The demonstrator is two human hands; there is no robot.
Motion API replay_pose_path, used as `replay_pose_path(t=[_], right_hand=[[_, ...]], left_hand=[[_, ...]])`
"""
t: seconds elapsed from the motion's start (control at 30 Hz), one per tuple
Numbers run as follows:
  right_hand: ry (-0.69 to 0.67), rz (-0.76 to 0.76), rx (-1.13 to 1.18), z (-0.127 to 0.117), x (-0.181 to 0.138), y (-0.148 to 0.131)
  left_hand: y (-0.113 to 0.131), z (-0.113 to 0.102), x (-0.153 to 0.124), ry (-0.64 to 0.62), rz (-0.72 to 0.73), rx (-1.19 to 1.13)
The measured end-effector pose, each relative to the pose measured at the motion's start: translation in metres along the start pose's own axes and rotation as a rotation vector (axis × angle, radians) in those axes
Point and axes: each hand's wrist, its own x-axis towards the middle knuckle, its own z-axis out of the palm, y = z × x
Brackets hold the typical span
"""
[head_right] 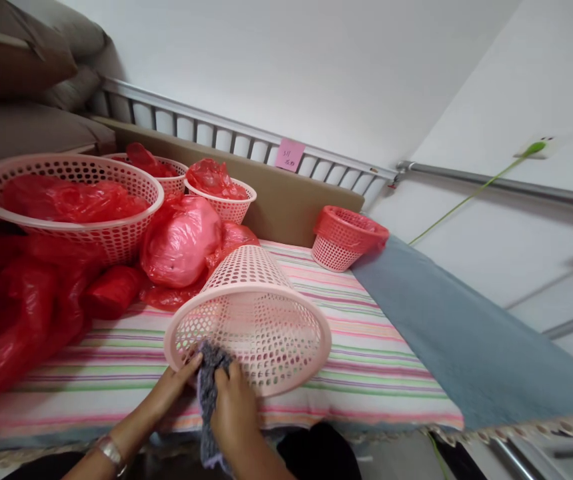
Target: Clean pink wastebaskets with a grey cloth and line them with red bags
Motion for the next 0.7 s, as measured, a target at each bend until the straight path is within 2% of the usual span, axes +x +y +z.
replay_pose_path(t=[0.07, 0.17, 0.23, 0.37, 0.43, 0.57, 0.7], right_hand=[[0.004, -0.016, 0.008, 0.001, -0.011, 0.004], [0.038, 0.026, -0.002, -0.002, 0.002, 0.009], [0.070, 0.074, -0.028, -0.004, 0.028, 0.011], [0.136, 0.102, -0.074, -0.006, 0.094, 0.016], [0.152, 0.105, -0.054, -0.005, 0.127, 0.022], [0.231, 0.085, 0.107, -0.003, 0.180, 0.033], [0.303, 0.169, 0.217, 0.000, 0.203, 0.039]], left_hand=[[0.000, 0.001, -0.001, 0.011, 0.012, 0.023], [-0.001, 0.004, -0.001, -0.020, 0.027, 0.003], [-0.001, 0.005, -0.002, -0.028, 0.009, -0.029], [-0.001, 0.005, -0.003, -0.008, -0.220, 0.013], [0.001, 0.004, -0.004, -0.019, -0.289, 0.043], [0.004, 0.004, -0.007, -0.081, -0.250, 0.011], [0.012, 0.002, -0.007, -0.102, -0.293, -0.019]])
